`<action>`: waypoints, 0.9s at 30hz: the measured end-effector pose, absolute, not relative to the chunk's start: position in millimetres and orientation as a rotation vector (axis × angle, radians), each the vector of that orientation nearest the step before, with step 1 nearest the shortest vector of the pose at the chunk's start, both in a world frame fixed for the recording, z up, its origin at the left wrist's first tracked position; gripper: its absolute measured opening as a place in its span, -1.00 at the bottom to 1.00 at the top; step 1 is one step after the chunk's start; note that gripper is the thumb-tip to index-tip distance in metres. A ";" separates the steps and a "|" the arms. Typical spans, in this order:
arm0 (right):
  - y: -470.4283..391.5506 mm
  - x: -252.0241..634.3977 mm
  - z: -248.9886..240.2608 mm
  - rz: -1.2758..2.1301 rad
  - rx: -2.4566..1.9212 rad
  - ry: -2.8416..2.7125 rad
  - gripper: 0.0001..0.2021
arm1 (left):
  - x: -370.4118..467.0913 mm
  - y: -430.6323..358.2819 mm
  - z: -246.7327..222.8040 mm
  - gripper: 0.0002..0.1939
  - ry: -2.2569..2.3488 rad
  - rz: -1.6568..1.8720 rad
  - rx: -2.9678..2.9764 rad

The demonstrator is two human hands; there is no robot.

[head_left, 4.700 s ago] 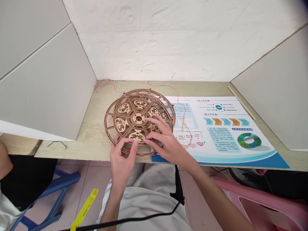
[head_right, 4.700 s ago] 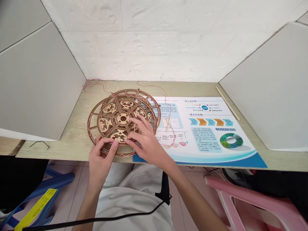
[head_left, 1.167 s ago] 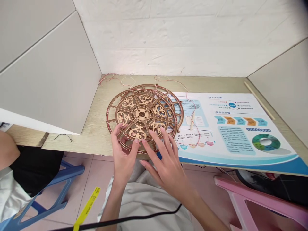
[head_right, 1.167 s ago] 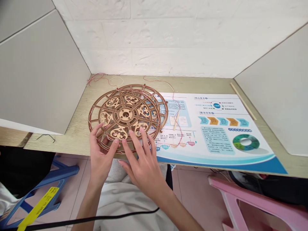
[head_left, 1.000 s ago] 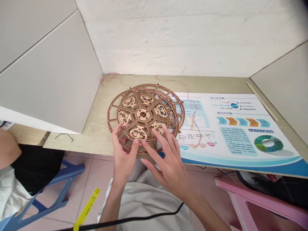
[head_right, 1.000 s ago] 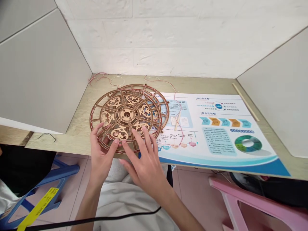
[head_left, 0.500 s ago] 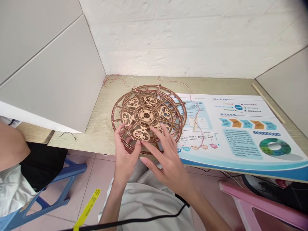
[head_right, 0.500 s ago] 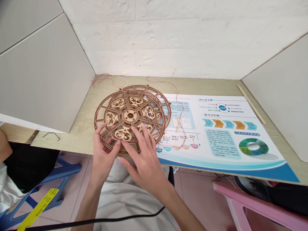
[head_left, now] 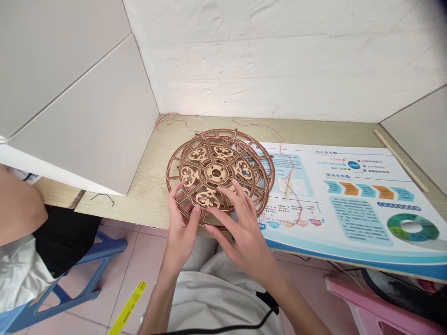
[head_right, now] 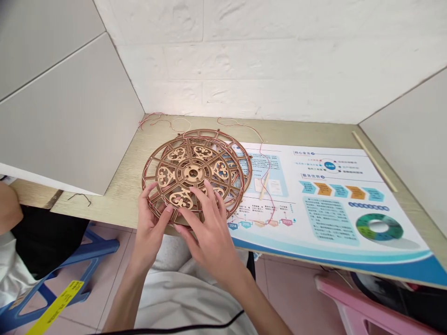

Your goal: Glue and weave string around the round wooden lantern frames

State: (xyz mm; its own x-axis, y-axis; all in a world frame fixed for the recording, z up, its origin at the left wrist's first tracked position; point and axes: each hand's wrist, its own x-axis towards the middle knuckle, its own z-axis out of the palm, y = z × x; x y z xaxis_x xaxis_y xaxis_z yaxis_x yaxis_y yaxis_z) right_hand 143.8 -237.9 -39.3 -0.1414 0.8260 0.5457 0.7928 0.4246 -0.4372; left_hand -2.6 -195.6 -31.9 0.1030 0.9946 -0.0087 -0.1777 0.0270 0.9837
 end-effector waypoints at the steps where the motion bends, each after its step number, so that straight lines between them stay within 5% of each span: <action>1: -237.5 145.0 -38.8 0.066 -1.366 -1.941 -0.78 | -2.9 -195.3 -32.1 -0.44 1.013 1.207 1.121; 27: -239.1 141.5 -35.7 0.093 -1.370 -1.935 -0.74 | 4.5 -195.6 -30.2 -0.44 1.169 1.287 1.151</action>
